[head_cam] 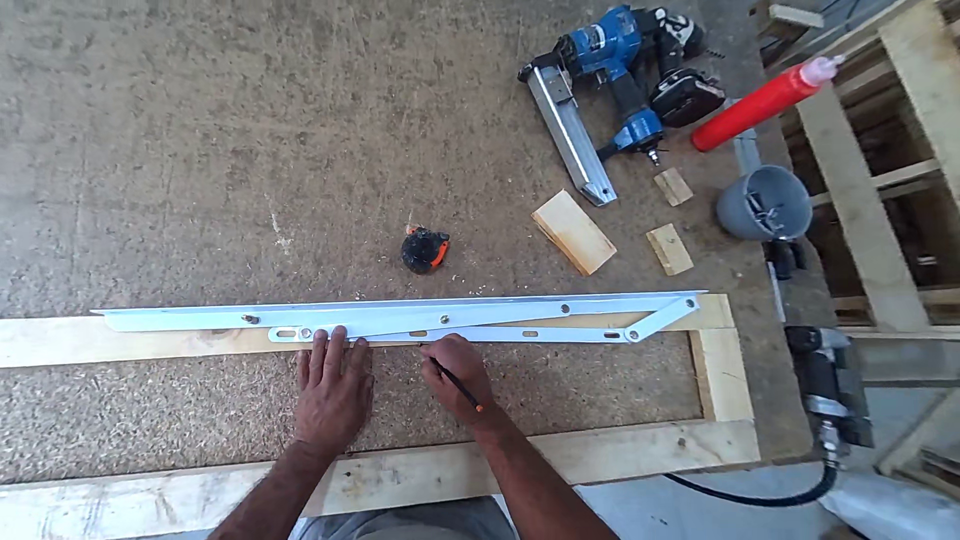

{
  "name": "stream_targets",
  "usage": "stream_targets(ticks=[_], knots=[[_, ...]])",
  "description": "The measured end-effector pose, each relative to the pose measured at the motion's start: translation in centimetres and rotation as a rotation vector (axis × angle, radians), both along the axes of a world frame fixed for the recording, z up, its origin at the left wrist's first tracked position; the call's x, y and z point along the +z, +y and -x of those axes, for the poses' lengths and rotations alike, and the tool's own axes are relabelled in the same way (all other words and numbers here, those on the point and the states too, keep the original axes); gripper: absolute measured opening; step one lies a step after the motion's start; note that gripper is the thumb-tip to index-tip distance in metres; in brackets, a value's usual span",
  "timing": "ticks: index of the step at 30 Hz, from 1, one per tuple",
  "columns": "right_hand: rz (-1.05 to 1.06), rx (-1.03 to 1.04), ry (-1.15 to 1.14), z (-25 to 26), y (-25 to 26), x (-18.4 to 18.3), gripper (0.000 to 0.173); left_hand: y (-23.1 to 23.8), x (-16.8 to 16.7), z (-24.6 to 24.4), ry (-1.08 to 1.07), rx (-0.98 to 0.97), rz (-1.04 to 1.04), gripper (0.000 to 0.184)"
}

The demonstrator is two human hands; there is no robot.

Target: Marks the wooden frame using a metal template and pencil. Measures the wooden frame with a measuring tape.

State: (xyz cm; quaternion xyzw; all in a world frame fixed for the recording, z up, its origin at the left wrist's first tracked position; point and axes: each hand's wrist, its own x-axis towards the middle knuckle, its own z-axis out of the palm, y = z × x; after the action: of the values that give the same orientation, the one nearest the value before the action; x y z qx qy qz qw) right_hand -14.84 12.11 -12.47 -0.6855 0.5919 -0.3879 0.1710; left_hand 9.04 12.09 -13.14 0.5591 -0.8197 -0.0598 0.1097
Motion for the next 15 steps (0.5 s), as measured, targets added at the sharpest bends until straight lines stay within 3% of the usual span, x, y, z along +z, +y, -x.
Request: stream_targets(ticks=[15], knots=[[0.043, -0.034, 0.09, -0.78, -0.14, 0.45, 0.009, -0.21, 0.19, 0.3, -0.015, 0.004, 0.037, 0.054]])
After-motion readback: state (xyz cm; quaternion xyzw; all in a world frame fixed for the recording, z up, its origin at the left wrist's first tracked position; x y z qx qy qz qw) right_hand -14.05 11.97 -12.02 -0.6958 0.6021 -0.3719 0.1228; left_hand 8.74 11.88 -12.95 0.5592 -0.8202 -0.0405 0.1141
